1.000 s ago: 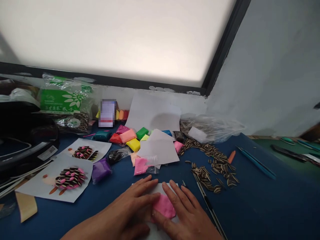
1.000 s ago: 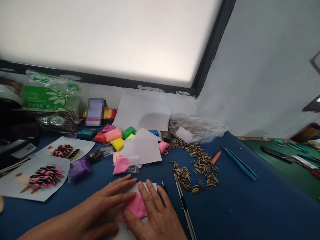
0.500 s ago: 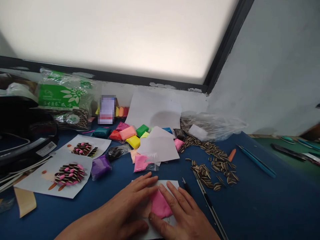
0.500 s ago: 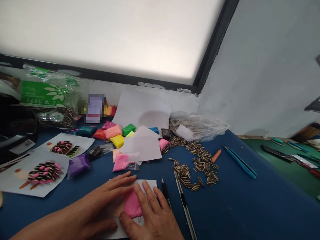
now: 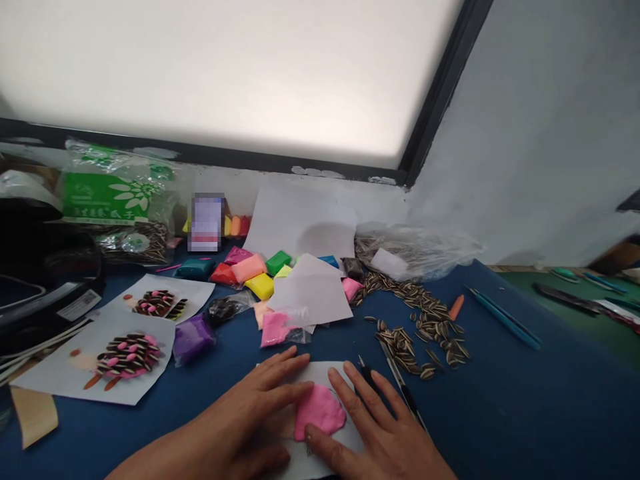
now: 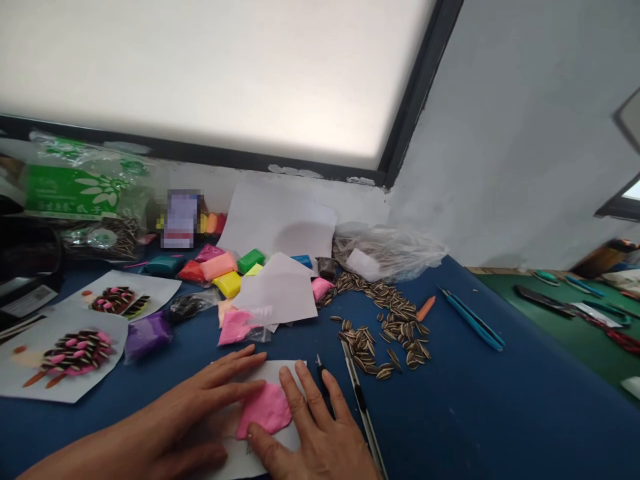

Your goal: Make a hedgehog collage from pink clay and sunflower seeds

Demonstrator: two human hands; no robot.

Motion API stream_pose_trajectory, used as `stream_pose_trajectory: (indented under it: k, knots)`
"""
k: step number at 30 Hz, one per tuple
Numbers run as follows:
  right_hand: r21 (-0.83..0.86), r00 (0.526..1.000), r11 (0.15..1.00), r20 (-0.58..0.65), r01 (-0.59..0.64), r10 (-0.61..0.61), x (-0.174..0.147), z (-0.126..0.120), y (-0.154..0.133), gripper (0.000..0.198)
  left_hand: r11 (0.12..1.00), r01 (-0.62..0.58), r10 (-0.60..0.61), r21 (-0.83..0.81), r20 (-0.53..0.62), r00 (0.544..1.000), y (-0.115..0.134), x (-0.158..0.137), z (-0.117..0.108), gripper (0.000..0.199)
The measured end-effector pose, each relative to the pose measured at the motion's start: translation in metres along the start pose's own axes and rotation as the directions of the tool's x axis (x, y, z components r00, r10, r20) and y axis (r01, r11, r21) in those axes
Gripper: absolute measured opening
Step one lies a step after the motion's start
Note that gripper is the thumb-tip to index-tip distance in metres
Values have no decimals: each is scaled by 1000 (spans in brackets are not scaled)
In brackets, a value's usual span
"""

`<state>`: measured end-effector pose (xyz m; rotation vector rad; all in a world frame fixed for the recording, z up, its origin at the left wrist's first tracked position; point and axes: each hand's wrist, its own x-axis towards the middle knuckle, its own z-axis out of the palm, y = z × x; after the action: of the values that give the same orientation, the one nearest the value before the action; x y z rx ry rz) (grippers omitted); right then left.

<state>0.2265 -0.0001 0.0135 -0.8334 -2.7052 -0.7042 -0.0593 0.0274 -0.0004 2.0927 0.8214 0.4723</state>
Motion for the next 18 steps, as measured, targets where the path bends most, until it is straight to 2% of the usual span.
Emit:
stream_pose_trajectory:
  k: [11,18]
  knots:
    - [30,999,999,50,-22,21,-5,-2,4,41,1000,-3,3,18,-3,1000,4,-2,-2,75]
    - [-5,1000,1000,14,-2,2,-2,-3,1,42,1000,-4,4,-4,-1,1000,0,-3,-2,74]
